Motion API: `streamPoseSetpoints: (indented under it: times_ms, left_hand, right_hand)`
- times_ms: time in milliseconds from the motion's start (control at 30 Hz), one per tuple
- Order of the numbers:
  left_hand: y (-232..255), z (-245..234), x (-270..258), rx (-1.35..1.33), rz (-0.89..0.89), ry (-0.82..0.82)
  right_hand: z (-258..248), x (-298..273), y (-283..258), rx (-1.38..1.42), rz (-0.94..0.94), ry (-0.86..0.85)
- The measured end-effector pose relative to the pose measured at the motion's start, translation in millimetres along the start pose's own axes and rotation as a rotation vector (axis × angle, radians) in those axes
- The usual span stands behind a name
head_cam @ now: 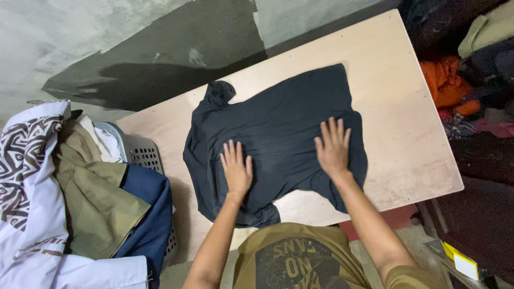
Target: The person folds a black t-shirt on a table by hand, aligning the fabric, smoothing out wrinkles, and folding it into a compact square shape before adding it next to a laundry basket of other garments.
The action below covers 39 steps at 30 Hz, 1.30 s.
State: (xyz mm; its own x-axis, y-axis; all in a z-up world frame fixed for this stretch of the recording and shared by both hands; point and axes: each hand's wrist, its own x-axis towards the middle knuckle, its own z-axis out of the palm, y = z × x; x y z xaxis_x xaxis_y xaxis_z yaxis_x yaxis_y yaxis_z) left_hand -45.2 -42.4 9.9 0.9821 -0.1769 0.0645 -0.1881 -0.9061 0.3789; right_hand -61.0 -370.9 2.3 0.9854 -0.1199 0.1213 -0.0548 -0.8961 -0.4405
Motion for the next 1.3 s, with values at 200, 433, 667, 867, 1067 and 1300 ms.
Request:
streamPoseSetpoints:
  times_ms: [200, 433, 667, 867, 1067, 1300]
  left_hand:
    - [26, 7, -53, 0.095, -0.157, -0.093]
    - [-17, 22, -5, 0.087, -0.1, -0.158]
    - [-38, 22, 57, 0.065, -0.058, -0.219]
    - [-22, 14, 71, 0.011, -0.103, -0.186]
    - [28, 20, 28, -0.059, -0.035, -0.061]
    - [-4, -11, -6, 0.11, 0.174, -0.237]
  right_hand:
    - [13, -42, -51, -0.092, 0.025, -0.195]
    - [24, 0, -33, -0.073, -0.047, -0.247]
    - [29, 67, -18, 0.009, -0.144, -0.256]
    - [32, 83, -29, 0.049, -0.122, -0.182]
    - [43, 34, -62, 0.054, -0.17, -0.097]
    - [-20, 17, -35, -0.185, -0.267, -0.386]
